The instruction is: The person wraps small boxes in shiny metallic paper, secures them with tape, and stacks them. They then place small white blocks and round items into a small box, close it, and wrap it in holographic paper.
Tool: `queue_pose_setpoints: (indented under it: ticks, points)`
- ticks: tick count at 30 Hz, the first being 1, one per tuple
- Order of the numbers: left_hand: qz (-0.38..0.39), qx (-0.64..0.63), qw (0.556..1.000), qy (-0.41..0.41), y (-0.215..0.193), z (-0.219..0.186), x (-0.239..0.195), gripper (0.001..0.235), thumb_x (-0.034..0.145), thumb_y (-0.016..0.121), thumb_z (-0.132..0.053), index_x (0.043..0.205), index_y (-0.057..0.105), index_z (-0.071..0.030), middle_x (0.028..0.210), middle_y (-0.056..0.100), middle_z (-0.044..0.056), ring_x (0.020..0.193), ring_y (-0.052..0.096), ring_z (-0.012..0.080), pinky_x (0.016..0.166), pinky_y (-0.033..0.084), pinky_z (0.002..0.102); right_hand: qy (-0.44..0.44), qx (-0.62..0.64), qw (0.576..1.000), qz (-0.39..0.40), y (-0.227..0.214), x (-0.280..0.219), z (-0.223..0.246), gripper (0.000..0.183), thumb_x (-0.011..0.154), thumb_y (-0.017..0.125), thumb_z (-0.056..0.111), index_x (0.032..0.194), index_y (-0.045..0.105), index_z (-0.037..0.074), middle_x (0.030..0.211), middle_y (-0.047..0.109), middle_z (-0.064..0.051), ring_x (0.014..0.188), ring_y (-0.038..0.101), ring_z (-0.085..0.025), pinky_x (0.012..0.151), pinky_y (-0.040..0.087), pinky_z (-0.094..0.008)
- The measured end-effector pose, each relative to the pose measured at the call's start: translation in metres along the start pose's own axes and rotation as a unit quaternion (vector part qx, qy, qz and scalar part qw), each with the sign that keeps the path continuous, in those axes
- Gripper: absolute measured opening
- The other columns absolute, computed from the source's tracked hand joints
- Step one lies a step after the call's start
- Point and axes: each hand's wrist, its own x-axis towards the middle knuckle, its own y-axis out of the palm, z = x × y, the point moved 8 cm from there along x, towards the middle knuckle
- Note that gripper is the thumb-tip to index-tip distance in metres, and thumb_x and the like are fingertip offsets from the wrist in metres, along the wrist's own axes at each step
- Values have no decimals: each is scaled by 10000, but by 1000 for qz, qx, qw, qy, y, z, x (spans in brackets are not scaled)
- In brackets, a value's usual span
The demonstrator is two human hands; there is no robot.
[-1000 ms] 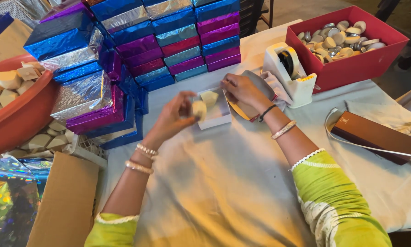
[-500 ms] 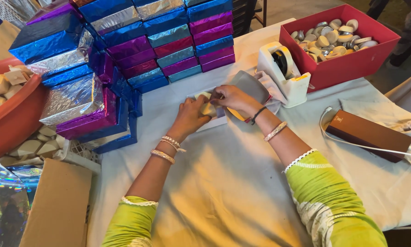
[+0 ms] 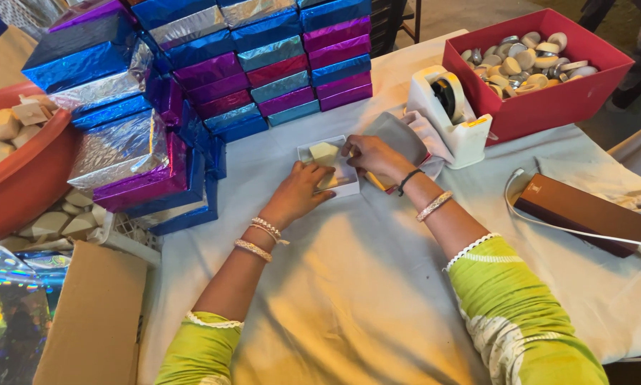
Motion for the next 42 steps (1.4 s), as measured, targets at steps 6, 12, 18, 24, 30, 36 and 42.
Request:
queue_pose_setpoints:
  ticks: [6,12,18,24,30,36,42]
  points:
    - [-22,58,998,18,10,13,0,505,850,787,-307,1288,607,-131,1234,642,92,1184,529,357,1000,493,449,-36,-33,999,-2,2,7,-8,201,887,698,70,1079,651,28,829,686,-118,657,697,-200,593,570,-332]
    - [10,60,998,32,15,4,0,502,844,784,-281,1274,577,-125,1206,649,91,1197,527,380,977,501,467,-54,-50,997,-18,1,7,-9,218,877,703,77,1082,647,27,830,698,-122,666,713,-200,599,574,-334]
    - [1,86,996,36,13,-7,-2,528,841,782,-312,1281,562,-122,1217,631,129,1198,530,387,970,505,483,-127,-147,978,-76,-13,0,14,224,898,725,151,1056,616,36,872,718,-159,759,719,-271,687,566,-384]
    - [-51,72,995,46,-6,-24,-15,663,833,760,-358,1391,508,-102,1262,592,155,1189,518,388,934,492,492,-124,-159,959,-198,-92,-52,104,145,939,703,172,1021,637,72,874,703,-123,789,700,-259,699,542,-400]
    - [-221,14,972,85,-22,-16,-37,542,919,693,-304,1374,525,-61,1307,562,178,1239,471,404,1076,412,490,-196,-179,882,-389,-242,-69,82,50,992,705,86,1026,720,53,872,721,-79,768,698,-186,694,554,-339]
    - [-296,-116,948,10,-22,14,-44,422,1004,595,-262,1348,525,-29,1286,572,167,1238,469,386,1061,414,471,-25,-319,854,-410,-333,-47,-25,182,995,751,229,1086,745,73,1061,694,-141,951,682,-298,860,543,-410]
    - [-294,-137,946,-6,-17,22,-42,355,1018,566,-252,1294,543,-28,1258,591,151,1216,476,366,1031,434,453,140,-423,878,-175,-317,0,-114,450,983,603,365,1392,558,182,1530,411,-187,1357,433,-419,1074,396,-525]
